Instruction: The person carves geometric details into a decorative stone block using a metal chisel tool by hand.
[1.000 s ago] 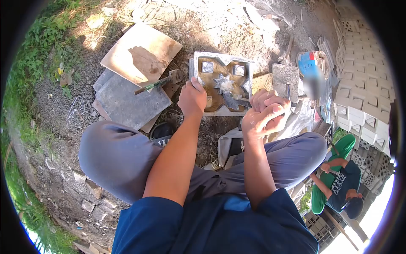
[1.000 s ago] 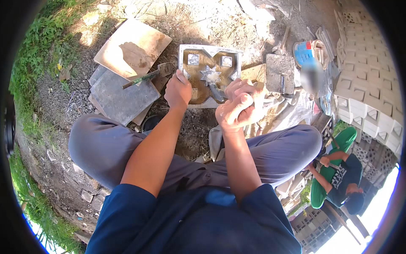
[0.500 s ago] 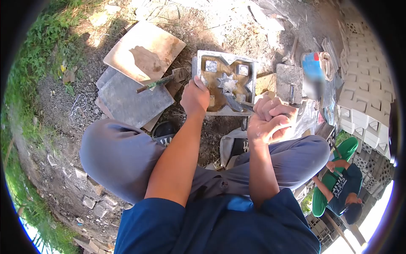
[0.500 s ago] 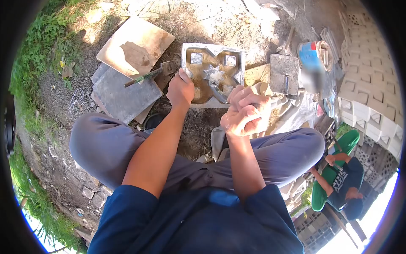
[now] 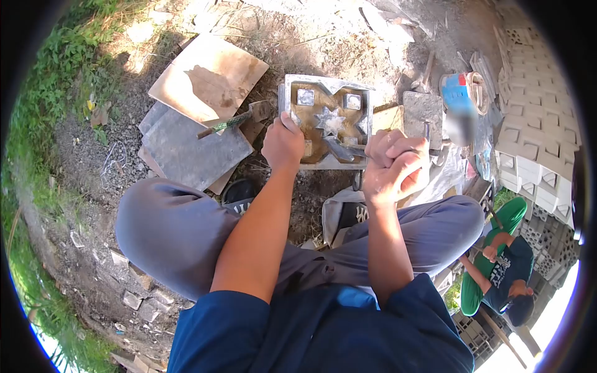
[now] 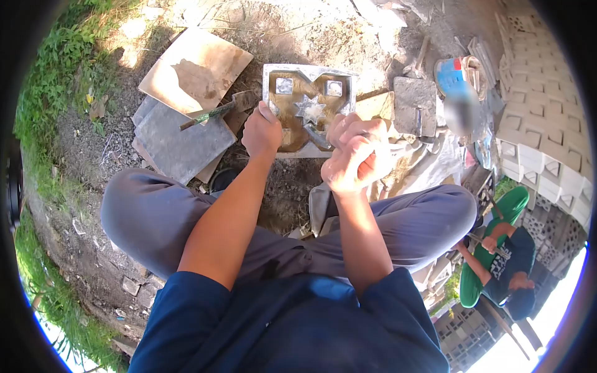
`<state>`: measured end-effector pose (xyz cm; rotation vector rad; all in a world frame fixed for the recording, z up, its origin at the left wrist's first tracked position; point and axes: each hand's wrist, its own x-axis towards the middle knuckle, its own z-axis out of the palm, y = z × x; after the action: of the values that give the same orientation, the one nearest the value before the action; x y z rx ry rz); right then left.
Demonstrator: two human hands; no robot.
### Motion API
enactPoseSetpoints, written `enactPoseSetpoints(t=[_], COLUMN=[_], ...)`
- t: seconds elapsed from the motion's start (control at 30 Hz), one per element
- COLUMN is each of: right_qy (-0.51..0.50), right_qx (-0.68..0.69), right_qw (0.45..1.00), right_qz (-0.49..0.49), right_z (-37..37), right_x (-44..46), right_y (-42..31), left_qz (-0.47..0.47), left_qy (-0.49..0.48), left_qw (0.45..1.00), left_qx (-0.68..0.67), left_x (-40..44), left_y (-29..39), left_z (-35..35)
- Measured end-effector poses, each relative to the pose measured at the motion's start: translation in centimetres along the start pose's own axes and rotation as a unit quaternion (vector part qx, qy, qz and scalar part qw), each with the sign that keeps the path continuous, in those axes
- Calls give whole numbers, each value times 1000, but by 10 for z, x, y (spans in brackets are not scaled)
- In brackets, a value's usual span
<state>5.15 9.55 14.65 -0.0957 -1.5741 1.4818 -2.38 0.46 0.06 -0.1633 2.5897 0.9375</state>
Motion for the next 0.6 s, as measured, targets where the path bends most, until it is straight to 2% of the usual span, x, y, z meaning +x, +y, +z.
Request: enactPoseSetpoints(t=[0.03,0.07,0.17,0.2,0.23,0.3,0.33,0.4,0.5,0.6], right_qy=[14,-15,-48,-23,-18,-5,-14,-23,4,-14], right_qx=[20,80,2,-27,53,62,21,-36,35,-18], right_qw=[1000,997,999,999,997,998,999,999,999,999], right_qz=[6,18,19,36,58,29,23,15,0,26], right_z=[-3,-11,0,6,-1,5,10,17,21,26], right_x=[-2,-7,0,7,3,-3,-5,4,3,15], right_y=[-4,-1,6,-3,-4,0,4,4,6,8], left_qz=[1,-2,-16,-21,-20,-21,-23,-25,-28,-21], left_qy=[1,-2,-15,-11,-12,-48,-50,-43,-24,25], left_qw=[1000,1000,1000,1000,1000,999,998,998,997,996], left_qx=[0,4,4,-3,-2,-6,-5,-24,-61,-85], left_x=[3,6,-4,-1,0,2,-2,2,2,6], left_y=[1,1,-2,2,3,1,-3,0,-8,-15], left_z=[0,0,-1,-2,-4,-6,-7,-6,-1,9])
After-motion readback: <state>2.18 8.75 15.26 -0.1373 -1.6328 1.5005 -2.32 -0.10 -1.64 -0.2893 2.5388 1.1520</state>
